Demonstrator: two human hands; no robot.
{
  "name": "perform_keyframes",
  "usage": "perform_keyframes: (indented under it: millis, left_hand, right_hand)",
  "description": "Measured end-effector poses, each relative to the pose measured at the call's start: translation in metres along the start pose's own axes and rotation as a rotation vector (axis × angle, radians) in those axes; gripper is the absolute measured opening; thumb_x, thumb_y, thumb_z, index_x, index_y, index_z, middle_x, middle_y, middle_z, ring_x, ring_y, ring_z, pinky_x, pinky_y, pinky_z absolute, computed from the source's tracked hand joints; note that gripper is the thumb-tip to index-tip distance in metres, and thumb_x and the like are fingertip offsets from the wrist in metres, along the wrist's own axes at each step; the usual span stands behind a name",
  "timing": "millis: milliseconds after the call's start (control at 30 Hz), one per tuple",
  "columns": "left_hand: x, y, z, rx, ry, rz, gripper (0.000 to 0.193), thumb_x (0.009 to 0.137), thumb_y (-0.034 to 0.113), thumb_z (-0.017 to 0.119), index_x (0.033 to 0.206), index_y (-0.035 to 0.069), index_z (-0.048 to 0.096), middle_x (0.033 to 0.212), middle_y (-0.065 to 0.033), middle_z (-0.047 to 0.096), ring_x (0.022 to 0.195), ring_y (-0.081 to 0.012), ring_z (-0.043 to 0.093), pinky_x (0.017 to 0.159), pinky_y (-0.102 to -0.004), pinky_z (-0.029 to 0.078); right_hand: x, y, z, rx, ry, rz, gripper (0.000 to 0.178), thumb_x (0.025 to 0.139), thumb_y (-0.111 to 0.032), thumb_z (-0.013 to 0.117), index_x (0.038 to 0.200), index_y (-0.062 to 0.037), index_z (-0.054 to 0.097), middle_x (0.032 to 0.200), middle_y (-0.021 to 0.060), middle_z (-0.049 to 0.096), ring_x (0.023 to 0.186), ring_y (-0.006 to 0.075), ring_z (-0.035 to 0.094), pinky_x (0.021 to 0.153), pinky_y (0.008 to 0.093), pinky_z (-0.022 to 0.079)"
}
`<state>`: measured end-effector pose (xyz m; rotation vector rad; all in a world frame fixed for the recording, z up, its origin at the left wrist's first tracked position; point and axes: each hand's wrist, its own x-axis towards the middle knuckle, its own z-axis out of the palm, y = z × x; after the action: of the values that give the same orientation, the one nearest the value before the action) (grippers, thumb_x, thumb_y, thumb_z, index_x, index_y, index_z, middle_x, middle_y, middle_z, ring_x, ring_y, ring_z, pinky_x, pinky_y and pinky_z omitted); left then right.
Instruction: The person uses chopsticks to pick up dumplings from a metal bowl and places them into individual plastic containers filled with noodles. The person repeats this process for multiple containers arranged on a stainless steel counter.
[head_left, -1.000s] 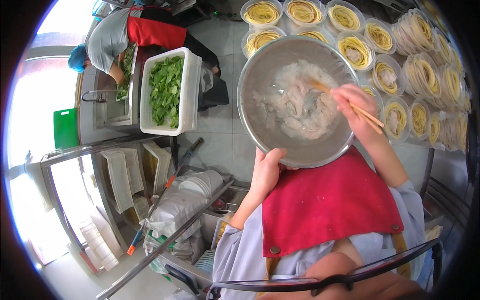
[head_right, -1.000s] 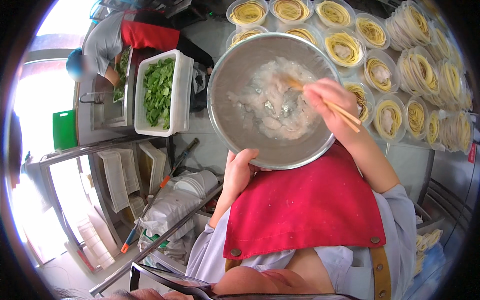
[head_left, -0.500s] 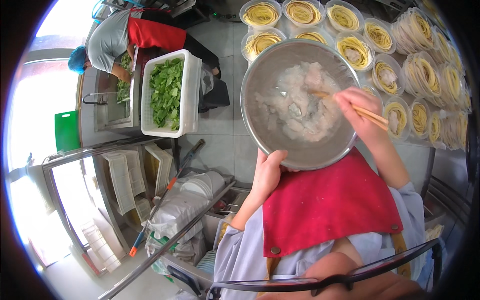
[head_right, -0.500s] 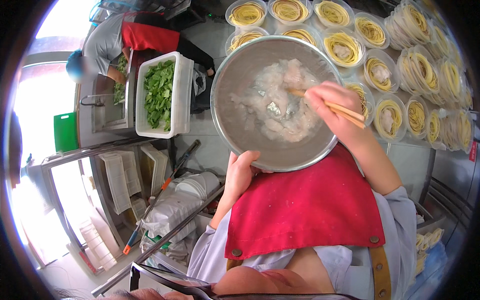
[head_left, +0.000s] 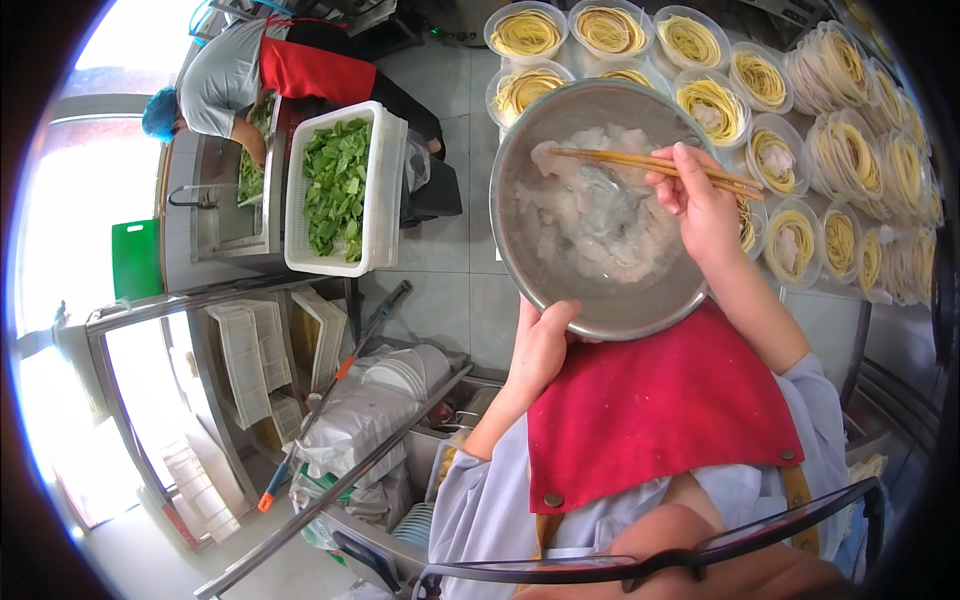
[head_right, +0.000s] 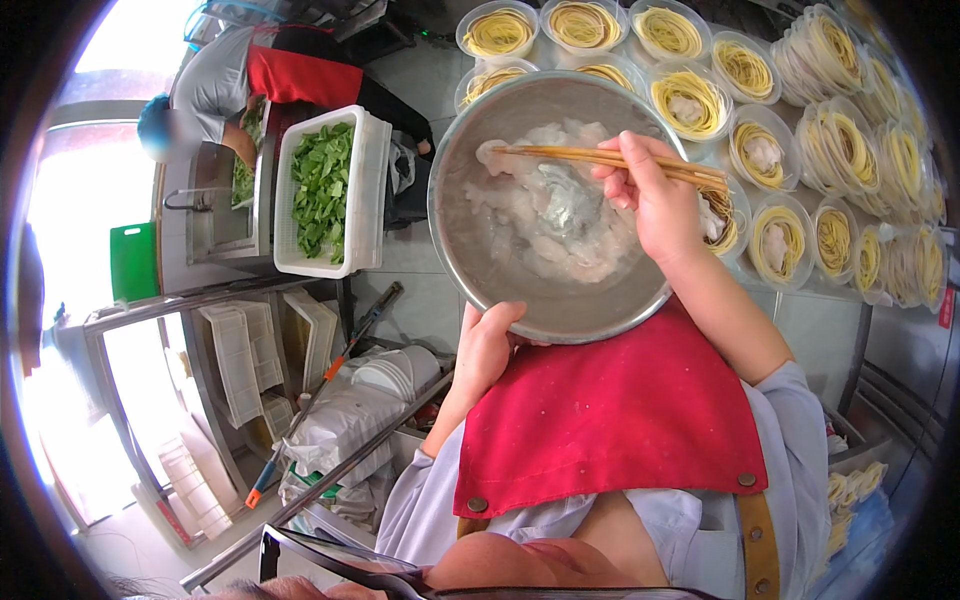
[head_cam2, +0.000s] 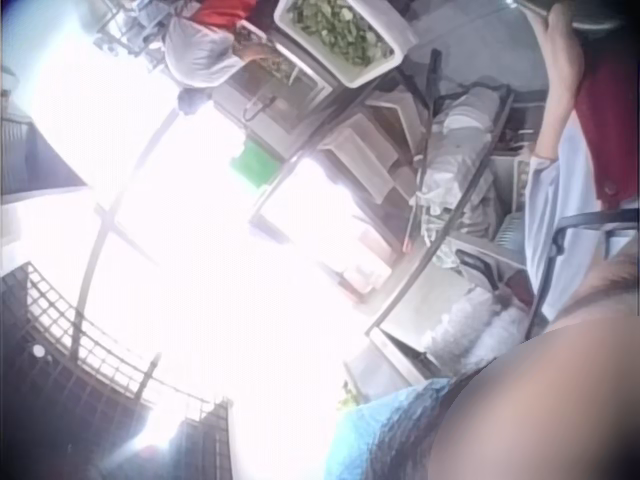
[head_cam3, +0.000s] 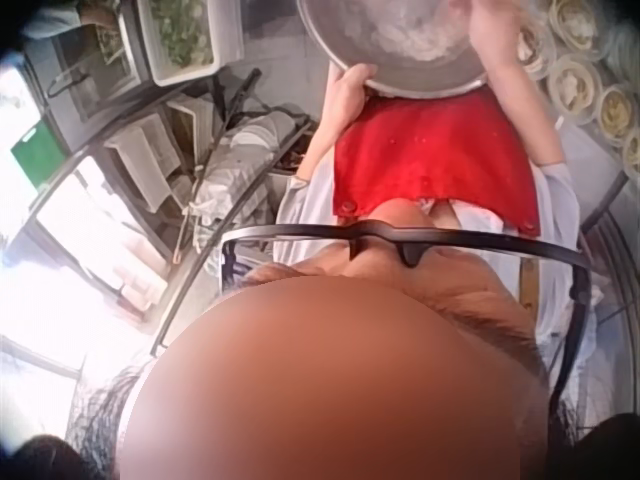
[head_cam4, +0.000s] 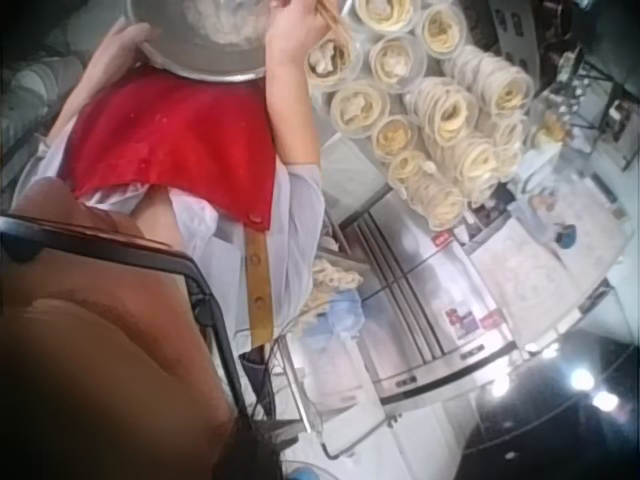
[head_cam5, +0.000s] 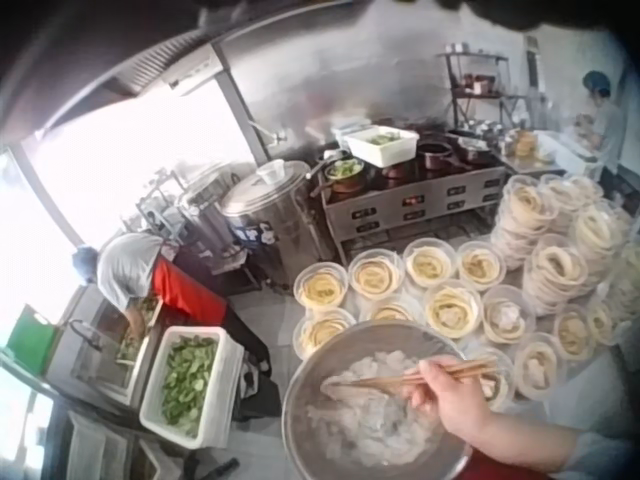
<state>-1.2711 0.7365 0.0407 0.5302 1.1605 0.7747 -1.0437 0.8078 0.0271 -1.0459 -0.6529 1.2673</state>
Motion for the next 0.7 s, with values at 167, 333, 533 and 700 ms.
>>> perform_keyframes:
  millis: [167,333,533,700]
  left_hand:
    - [-0.004,0.005,0.001,0.005,-0.013,-0.036,0.046,0.085,0.007,0.049,0.129,0.0,0.038,0.11,-0.0156,0.059,0.083,-0.024,0.063,0.065,-0.0352,0.054]
    - [-0.005,0.004,0.002,-0.004,0.002,-0.024,0.044,0.085,0.007,0.048,0.127,-0.001,0.04,0.105,-0.0148,0.061,0.08,-0.0234,0.063,0.065,-0.0348,0.053]
    - [-0.004,0.0,-0.004,0.018,-0.016,-0.042,0.04,0.084,0.007,0.048,0.123,-0.001,0.045,0.104,-0.0136,0.062,0.08,-0.0216,0.063,0.063,-0.0328,0.054]
    - [-0.004,0.002,-0.001,0.023,-0.027,-0.028,0.039,0.084,0.006,0.048,0.122,-0.002,0.047,0.103,-0.0133,0.062,0.078,-0.0213,0.064,0.062,-0.032,0.055]
  right_hand:
    - [0.007,0.002,-0.018,0.276,-0.068,0.135,0.03,0.098,-0.028,0.055,0.101,0.0,0.062,0.081,0.0096,0.066,0.061,0.0072,0.053,0.053,0.0199,0.039]
    - [0.007,0.001,0.001,-0.066,-0.137,0.015,0.027,0.098,-0.026,0.056,0.104,-0.0004,0.064,0.085,0.008,0.065,0.067,0.0077,0.056,0.057,0.02,0.042]
    - [-0.007,-0.025,0.008,-0.827,-0.419,-0.65,0.017,0.09,-0.013,0.065,0.098,0.0013,0.065,0.086,0.0081,0.064,0.071,0.017,0.06,0.064,0.0272,0.047]
    - [-0.018,-0.008,0.0,-0.957,-0.458,-0.757,0.014,0.088,-0.011,0.066,0.097,0.0005,0.066,0.085,0.0104,0.063,0.072,0.0214,0.061,0.065,0.0294,0.048]
